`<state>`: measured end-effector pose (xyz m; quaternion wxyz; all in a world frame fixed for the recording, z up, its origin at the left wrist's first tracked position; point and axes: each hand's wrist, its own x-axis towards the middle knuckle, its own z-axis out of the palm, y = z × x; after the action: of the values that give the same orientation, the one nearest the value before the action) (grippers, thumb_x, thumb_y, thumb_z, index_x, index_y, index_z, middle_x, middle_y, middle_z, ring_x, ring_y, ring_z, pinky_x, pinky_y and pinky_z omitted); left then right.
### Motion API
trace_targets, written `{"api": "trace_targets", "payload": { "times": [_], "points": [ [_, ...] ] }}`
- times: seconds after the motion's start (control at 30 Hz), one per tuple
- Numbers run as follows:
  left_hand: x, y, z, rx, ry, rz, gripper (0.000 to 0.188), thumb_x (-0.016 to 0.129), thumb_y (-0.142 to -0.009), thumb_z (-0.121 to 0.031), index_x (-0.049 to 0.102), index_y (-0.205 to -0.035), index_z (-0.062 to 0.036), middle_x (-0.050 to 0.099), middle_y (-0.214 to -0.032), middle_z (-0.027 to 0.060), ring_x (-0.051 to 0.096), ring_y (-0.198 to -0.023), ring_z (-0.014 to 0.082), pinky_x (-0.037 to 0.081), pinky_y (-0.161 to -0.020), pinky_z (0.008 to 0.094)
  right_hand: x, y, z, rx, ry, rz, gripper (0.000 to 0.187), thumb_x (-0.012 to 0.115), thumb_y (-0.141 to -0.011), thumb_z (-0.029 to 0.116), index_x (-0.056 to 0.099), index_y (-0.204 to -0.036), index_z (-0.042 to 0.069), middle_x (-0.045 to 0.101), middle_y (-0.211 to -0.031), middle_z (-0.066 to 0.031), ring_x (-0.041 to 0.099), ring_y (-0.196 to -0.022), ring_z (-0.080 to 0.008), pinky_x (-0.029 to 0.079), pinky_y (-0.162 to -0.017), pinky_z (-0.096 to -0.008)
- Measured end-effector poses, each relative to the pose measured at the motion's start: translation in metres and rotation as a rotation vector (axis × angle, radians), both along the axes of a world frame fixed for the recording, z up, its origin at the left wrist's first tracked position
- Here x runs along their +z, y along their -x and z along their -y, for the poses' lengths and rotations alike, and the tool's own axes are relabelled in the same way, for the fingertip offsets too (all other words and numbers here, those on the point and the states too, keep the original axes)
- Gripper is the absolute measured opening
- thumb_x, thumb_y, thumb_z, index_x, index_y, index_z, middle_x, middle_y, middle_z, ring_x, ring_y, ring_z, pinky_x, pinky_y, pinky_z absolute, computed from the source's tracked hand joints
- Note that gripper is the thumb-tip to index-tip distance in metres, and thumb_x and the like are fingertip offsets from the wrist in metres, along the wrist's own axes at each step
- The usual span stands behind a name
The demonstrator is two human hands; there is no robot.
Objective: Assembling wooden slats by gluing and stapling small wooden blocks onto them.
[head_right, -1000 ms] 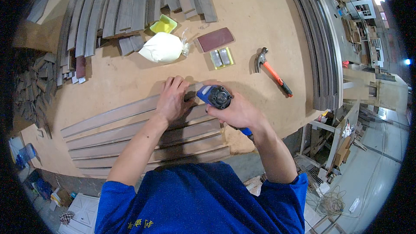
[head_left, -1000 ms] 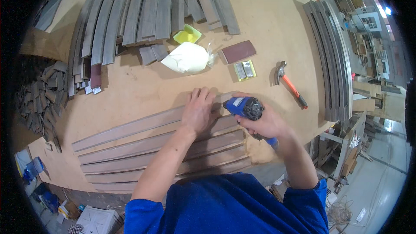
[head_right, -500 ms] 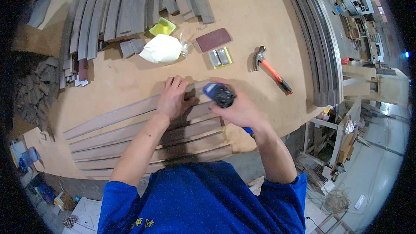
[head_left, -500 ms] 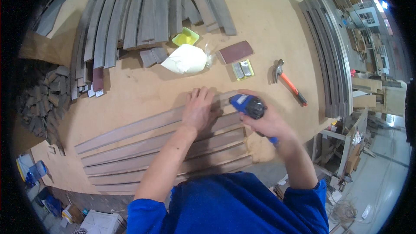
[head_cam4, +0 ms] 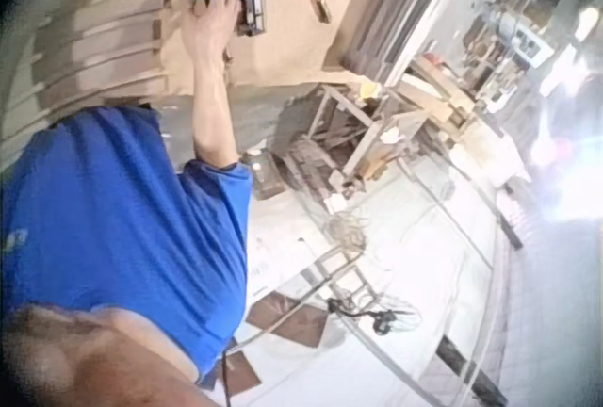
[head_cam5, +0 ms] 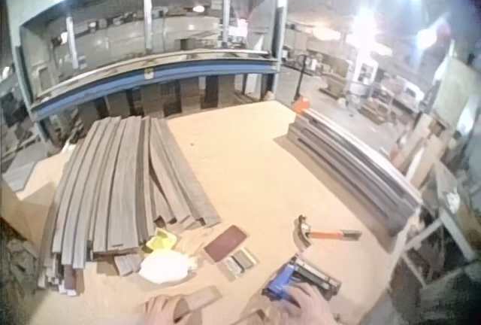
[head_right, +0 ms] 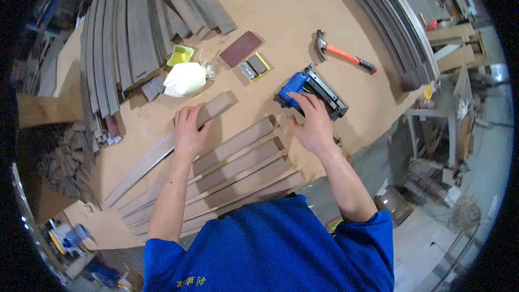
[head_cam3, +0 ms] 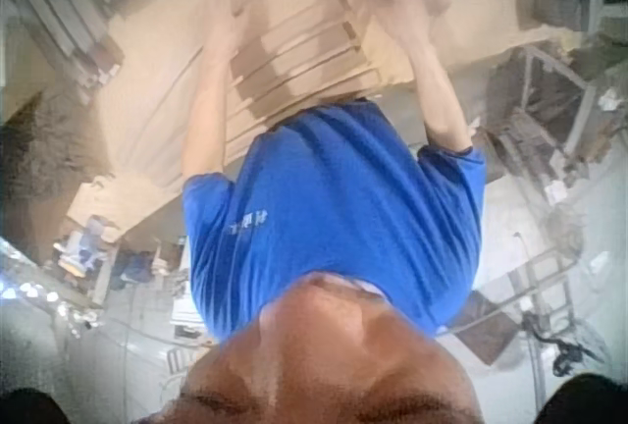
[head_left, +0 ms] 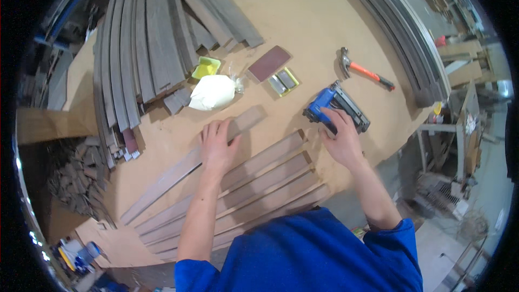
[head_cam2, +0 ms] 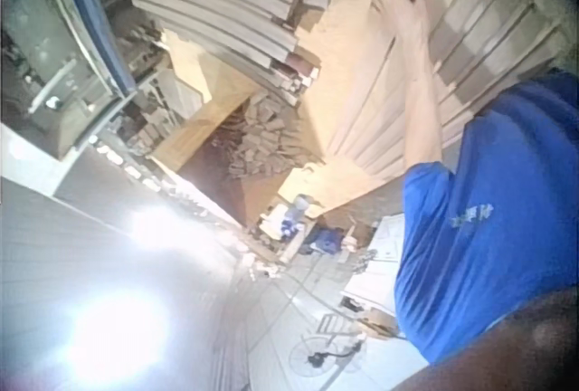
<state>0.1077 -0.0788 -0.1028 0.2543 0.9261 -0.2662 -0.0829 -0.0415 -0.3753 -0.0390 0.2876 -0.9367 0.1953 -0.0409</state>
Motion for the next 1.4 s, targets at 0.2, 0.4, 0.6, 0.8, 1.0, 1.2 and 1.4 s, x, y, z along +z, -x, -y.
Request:
{"api": "trace_targets", "payload": {
  "times": [0.2,0.4,0.6,0.8,1.0,1.2,1.4],
  "points": [
    [0.025,0.037,0.002,-0.102,0.025,0.045,0.051,0.08,-0.083,-0.021,0.063,-0.129,-0.0083,0.061,-0.127,0.0123,0.055,-0.121,0.0341,0.042,-0.106,0.0478,-0.024,0.022,-0.022,-0.064,-0.491,-0.017,0.04,0.068,-0.087,0.012,0.066,-0.126,0.004,0.07,-0.106,-0.0151,0.07,-0.091,-0.0355,0.057,-0.083,-0.0425],
    [0.035,0.076,0.058,-0.227,0.004,-0.102,0.052,0.083,-0.079,-0.023,0.063,-0.126,-0.0081,0.059,-0.122,0.0131,0.055,-0.119,0.0336,0.044,-0.1,0.0477,-0.032,0.022,-0.038,-0.059,-0.372,-0.004,0.031,0.069,-0.085,0.017,0.073,-0.113,0.004,0.071,-0.102,-0.0166,0.069,-0.096,-0.0364,0.056,-0.084,-0.0455],
    [0.03,0.079,0.073,-0.176,-0.044,-0.051,0.048,0.083,-0.08,-0.019,0.065,-0.121,-0.004,0.061,-0.112,0.0153,0.059,-0.108,0.0353,0.048,-0.096,0.0458,-0.042,0.026,-0.04,-0.075,-0.372,0.021,0.03,0.073,-0.082,0.019,0.075,-0.109,0.008,0.071,-0.098,-0.0138,0.069,-0.097,-0.0351,0.056,-0.083,-0.0469],
    [0.034,0.077,0.081,-0.206,-0.18,-0.046,0.045,0.084,-0.078,-0.021,0.067,-0.116,-0.0021,0.061,-0.104,0.0161,0.061,-0.103,0.036,0.052,-0.09,0.0446,-0.052,0.033,-0.035,-0.086,-0.362,0.036,0.031,0.073,-0.083,0.016,0.075,-0.113,0.008,0.072,-0.103,-0.0141,0.069,-0.097,-0.0343,0.057,-0.082,-0.0445],
    [0.035,0.076,0.085,-0.226,-0.21,-0.054,0.044,0.084,-0.077,-0.019,0.067,-0.114,-0.0003,0.061,-0.101,0.0168,0.062,-0.098,0.0365,0.052,-0.086,0.0446,-0.049,0.035,-0.041,-0.1,-0.269,0.075,0.031,0.071,-0.081,0.015,0.075,-0.111,0.007,0.072,-0.104,-0.013,0.068,-0.099,-0.035,0.057,-0.084,-0.0454],
    [0.033,0.074,0.085,-0.261,-0.201,-0.067,0.049,0.084,-0.076,-0.016,0.063,-0.117,-0.0015,0.058,-0.102,0.0165,0.059,-0.099,0.0375,0.052,-0.085,0.0468,-0.05,0.034,-0.031,-0.085,-0.439,0.045,0.033,0.07,-0.082,0.02,0.074,-0.113,0.01,0.069,-0.1,-0.0127,0.065,-0.101,-0.0335,0.056,-0.083,-0.048],
    [0.031,0.074,0.08,-0.247,-0.179,-0.027,0.048,0.084,-0.074,-0.016,0.064,-0.115,-0.0018,0.059,-0.103,0.0166,0.06,-0.101,0.0369,0.052,-0.086,0.0465,-0.02,0.019,0.027,-0.16,0.033,0.219,0.059,0.076,-0.078,0.011,0.062,-0.135,0.014,0.06,-0.118,-0.0148,0.063,-0.105,-0.0375,0.056,-0.087,-0.0491]
  ]
}}
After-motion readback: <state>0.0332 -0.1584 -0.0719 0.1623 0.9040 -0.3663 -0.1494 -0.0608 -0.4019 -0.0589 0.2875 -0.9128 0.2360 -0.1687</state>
